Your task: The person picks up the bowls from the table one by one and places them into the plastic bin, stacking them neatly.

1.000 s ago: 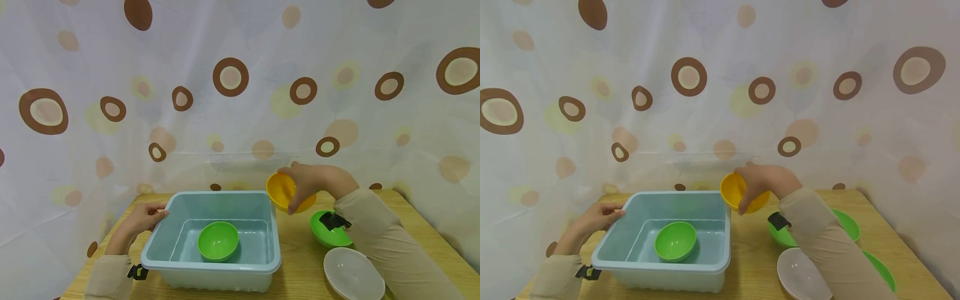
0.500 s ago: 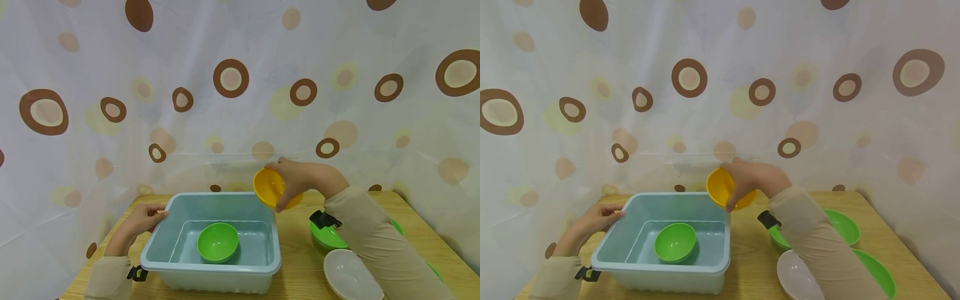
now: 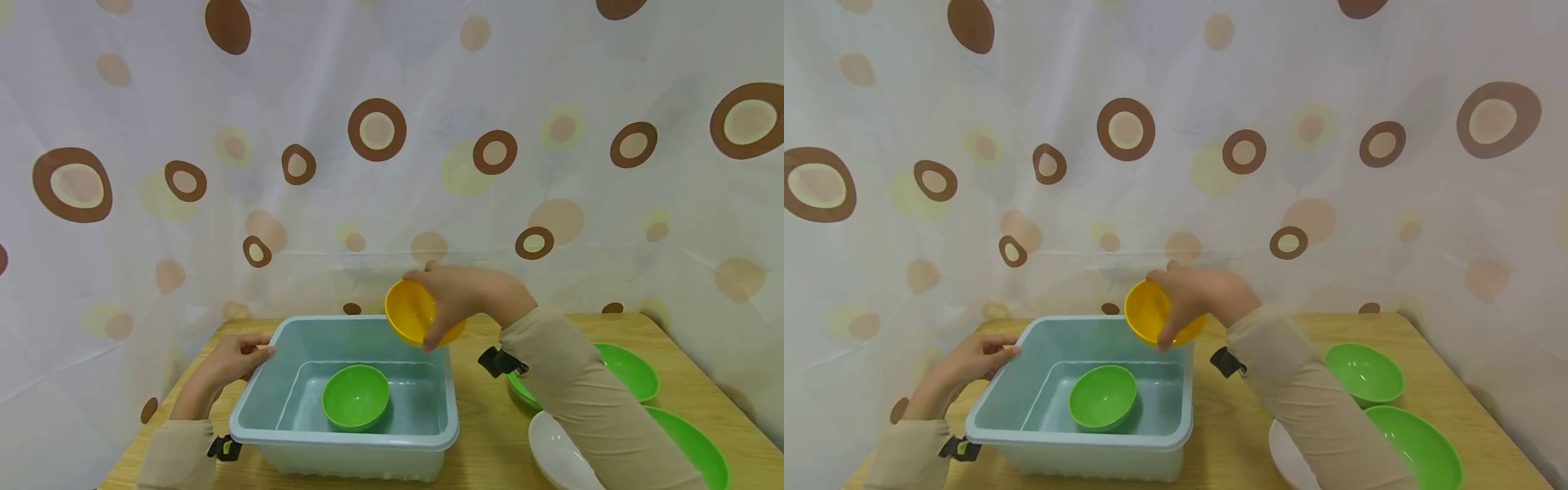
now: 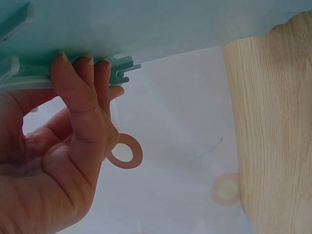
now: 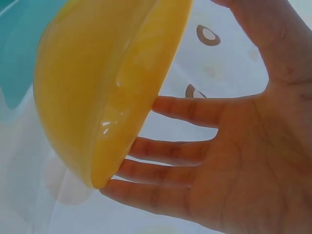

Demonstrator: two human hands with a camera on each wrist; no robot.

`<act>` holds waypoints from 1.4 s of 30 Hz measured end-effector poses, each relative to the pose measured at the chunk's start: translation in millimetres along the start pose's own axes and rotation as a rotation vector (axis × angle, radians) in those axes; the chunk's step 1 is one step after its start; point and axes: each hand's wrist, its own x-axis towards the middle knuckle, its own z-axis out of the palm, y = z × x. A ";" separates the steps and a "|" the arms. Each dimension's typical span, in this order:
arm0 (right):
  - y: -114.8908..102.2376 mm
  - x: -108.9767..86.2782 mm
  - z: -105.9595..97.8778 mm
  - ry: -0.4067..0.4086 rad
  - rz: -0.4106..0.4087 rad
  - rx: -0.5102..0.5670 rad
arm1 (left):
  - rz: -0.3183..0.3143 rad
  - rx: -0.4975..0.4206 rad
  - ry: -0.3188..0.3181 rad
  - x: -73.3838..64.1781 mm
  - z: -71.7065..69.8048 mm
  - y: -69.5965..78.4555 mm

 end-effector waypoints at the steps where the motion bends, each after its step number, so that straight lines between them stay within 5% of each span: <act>1: -1.7 1.5 0.9 -0.001 -0.006 -0.005 | -0.002 -0.003 -0.001 -0.3 0.3 -0.2; 42: -55.1 60.9 38.9 -0.068 -0.024 0.005 | 0.003 -0.008 0.003 2.1 0.0 -3.1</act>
